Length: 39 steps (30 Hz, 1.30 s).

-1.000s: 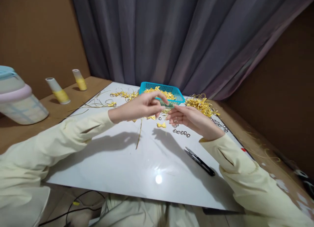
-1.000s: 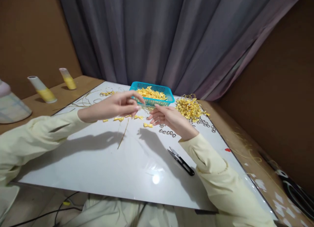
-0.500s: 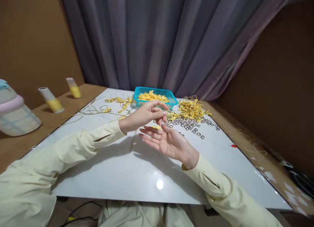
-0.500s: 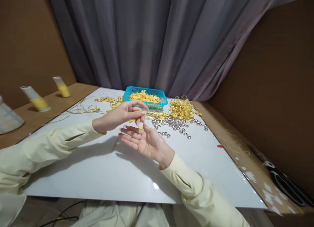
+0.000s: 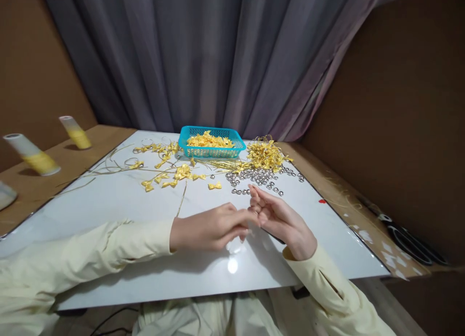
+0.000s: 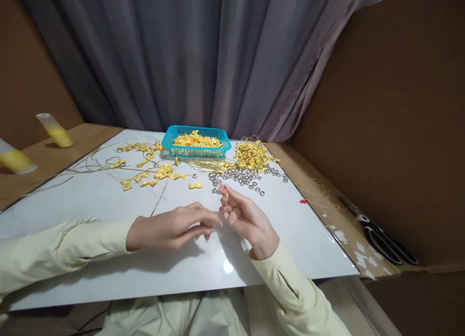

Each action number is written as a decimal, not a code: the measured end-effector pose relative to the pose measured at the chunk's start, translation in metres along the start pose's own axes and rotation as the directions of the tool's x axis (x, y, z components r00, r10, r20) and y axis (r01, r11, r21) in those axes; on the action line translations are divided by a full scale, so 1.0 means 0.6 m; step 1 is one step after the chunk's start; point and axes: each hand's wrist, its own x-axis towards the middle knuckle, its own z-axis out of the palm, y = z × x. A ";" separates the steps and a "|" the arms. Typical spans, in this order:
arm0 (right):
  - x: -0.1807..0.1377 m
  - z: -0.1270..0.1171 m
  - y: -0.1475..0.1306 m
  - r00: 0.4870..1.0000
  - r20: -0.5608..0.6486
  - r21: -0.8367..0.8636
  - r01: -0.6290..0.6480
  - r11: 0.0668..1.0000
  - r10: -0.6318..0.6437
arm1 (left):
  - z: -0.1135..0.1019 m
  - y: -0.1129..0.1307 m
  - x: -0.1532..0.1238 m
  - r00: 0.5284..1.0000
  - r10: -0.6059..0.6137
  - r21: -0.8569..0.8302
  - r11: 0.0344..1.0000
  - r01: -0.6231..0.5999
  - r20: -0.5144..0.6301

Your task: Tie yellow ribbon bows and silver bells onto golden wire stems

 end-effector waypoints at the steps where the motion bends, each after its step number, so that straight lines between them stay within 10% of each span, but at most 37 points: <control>1: -0.006 -0.005 -0.002 1.000 -0.008 0.024 0.004 1.000 -0.004 | 0.007 0.003 -0.005 0.998 0.068 0.067 0.995 -0.068 0.002; 15: -0.059 -0.048 -0.024 0.983 -0.117 0.075 0.154 0.985 -0.144 | 0.032 0.013 -0.062 0.940 0.294 0.411 0.846 -0.340 0.173; 22: -0.080 -0.053 -0.008 0.953 -0.131 -0.064 0.268 0.961 -0.275 | 0.018 -0.016 -0.097 0.874 0.485 0.496 0.766 -0.409 -0.027; 26: -0.089 -0.059 -0.014 0.931 -0.147 -0.086 0.325 0.942 -0.334 | -0.019 -0.090 -0.086 0.981 0.128 0.620 0.785 -0.009 -0.147; 30: -0.104 -0.069 -0.029 0.909 -0.130 -0.131 0.379 0.916 -0.395 | -0.054 -0.169 -0.053 0.965 -0.246 0.649 0.720 0.247 -0.095; 39: -0.114 -0.076 -0.035 0.819 -0.184 -0.287 0.483 0.827 -0.543 | -0.056 -0.177 -0.027 0.951 -0.307 0.544 0.794 0.272 -0.029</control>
